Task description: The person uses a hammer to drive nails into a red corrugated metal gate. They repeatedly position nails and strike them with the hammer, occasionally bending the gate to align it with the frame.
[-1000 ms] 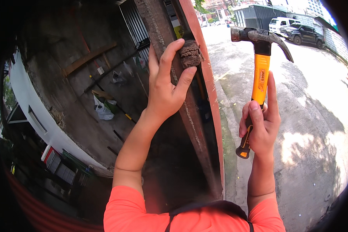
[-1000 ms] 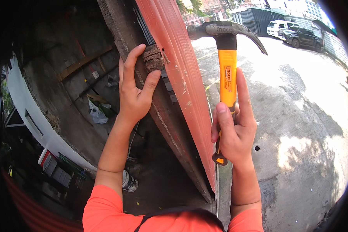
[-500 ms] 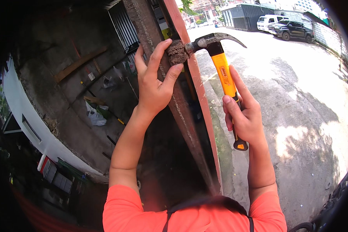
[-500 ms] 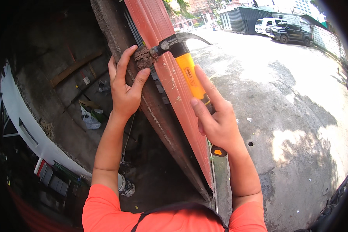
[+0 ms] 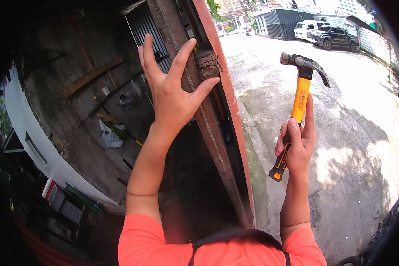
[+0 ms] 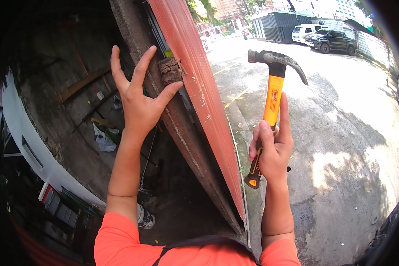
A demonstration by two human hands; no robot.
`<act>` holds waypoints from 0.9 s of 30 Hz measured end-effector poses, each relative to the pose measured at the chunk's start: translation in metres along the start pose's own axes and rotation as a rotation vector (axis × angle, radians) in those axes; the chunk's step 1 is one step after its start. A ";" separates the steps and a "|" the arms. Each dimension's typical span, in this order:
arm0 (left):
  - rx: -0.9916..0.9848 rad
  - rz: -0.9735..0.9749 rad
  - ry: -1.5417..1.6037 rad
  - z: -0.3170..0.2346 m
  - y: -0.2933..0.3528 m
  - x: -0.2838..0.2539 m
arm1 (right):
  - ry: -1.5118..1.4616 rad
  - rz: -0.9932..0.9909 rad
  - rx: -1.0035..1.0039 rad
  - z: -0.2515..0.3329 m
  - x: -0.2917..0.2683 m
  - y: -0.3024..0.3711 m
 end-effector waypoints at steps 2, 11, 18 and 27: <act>0.152 0.086 -0.153 -0.006 -0.011 -0.008 | 0.018 -0.015 0.003 -0.004 -0.008 0.004; 0.390 0.179 -0.189 -0.010 -0.030 -0.007 | 0.084 -0.015 0.047 -0.012 -0.012 0.014; 0.464 0.221 -0.138 -0.013 -0.039 -0.005 | 0.088 0.112 0.056 -0.015 -0.004 0.013; 0.237 0.020 0.016 -0.001 -0.024 -0.006 | 0.095 0.128 0.080 -0.008 0.001 0.021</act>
Point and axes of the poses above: each hand's wrist, its own y-axis away from the middle knuckle, its own x-axis out of the palm, z = x × y, the point moved 6 cm from there along -y, towards the middle knuckle, and after that the axes turned 9 degrees about -y, right-handed, at the moved point
